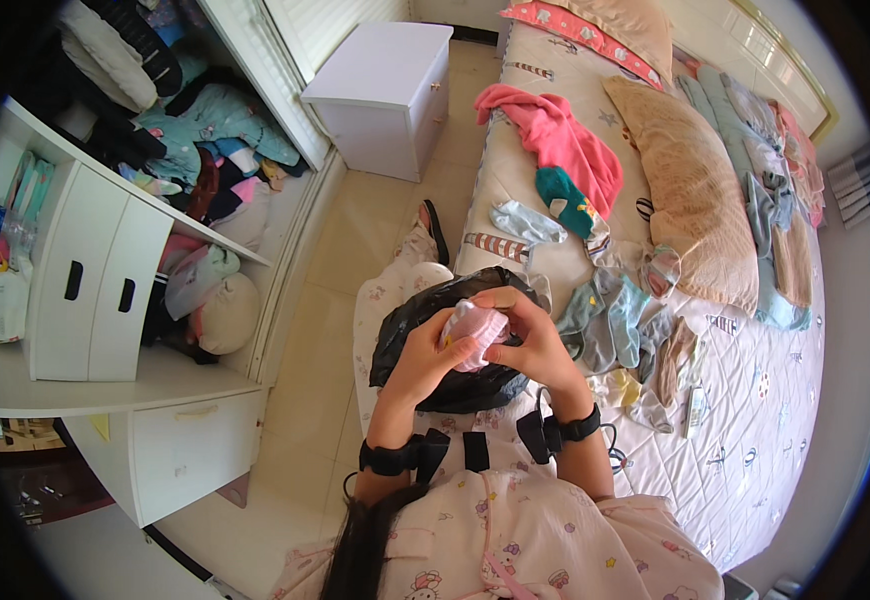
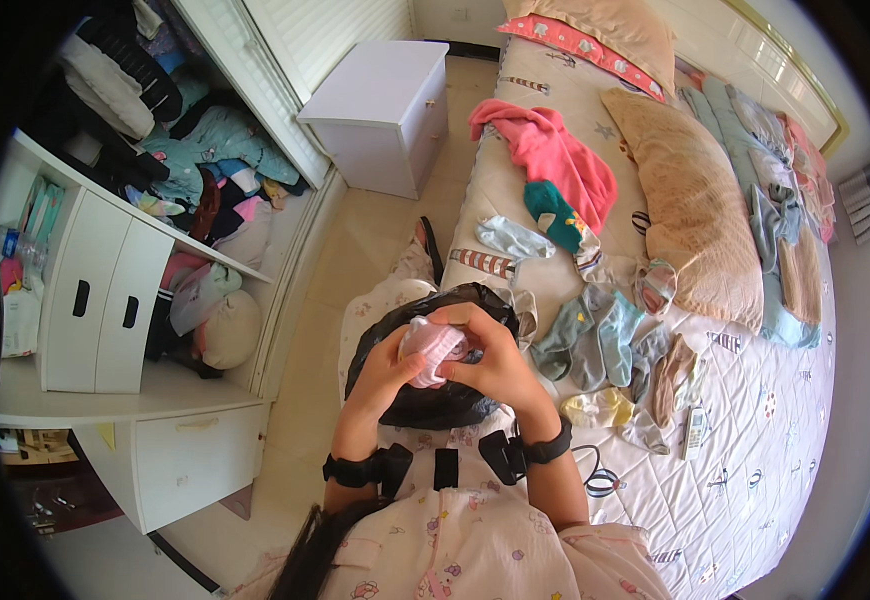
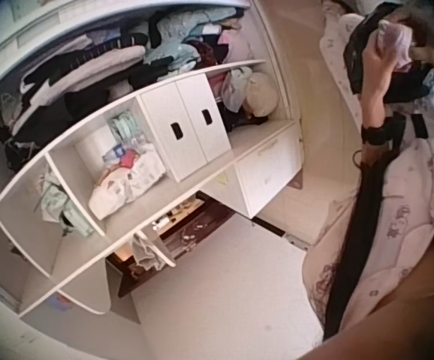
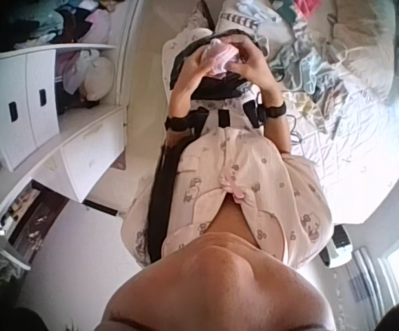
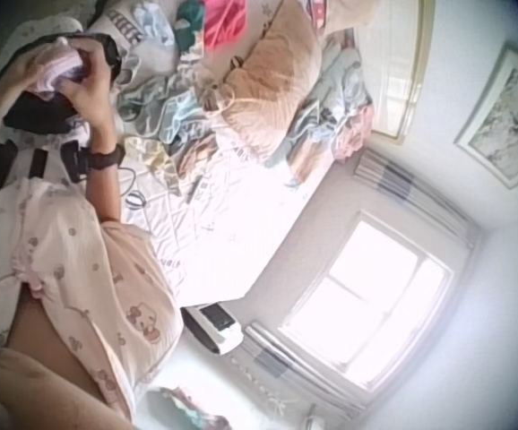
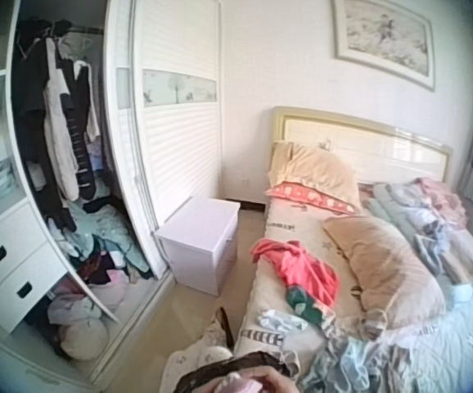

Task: The person sorts socks on a bed, picking individual socks from a black plastic bag and matching them with pairs already spread out on the surface.

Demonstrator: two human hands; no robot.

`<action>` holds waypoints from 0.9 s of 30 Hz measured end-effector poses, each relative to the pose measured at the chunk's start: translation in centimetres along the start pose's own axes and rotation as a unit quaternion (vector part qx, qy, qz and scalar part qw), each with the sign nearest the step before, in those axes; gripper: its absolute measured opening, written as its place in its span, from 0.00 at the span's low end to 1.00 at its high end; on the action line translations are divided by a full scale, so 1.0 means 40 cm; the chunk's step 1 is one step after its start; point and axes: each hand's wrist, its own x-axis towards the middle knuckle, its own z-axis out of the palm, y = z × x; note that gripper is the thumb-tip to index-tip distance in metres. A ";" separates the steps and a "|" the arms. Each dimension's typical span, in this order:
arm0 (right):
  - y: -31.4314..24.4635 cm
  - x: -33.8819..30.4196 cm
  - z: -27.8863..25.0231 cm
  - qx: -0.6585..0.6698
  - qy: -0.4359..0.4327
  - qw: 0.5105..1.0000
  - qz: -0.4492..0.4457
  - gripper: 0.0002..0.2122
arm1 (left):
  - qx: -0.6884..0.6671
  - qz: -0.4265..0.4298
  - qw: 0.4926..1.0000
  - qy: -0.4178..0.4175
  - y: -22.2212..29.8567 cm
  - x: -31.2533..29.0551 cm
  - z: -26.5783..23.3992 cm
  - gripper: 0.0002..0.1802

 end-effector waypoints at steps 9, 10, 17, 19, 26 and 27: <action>-0.013 0.000 0.047 0.086 0.045 0.995 -0.009 0.27 | -0.014 0.079 0.991 0.111 -0.043 0.032 -0.005 0.24; -0.012 -0.002 0.055 0.138 0.076 0.987 -0.021 0.28 | -0.052 0.098 0.983 0.148 -0.053 0.038 -0.004 0.24; 0.038 0.002 0.097 0.002 0.194 0.981 -0.010 0.21 | -0.127 0.104 0.967 0.197 -0.081 0.037 0.004 0.30; 0.040 0.003 0.097 0.015 0.210 0.978 -0.013 0.18 | -0.123 0.110 0.965 0.204 -0.074 0.033 0.004 0.29; -0.008 0.013 0.103 -0.138 0.181 0.972 -0.067 0.12 | -0.108 0.059 0.986 0.116 -0.045 0.002 -0.032 0.21; -0.014 0.016 0.104 -0.135 0.157 0.975 -0.076 0.12 | -0.106 0.085 0.982 0.134 -0.051 0.000 -0.035 0.20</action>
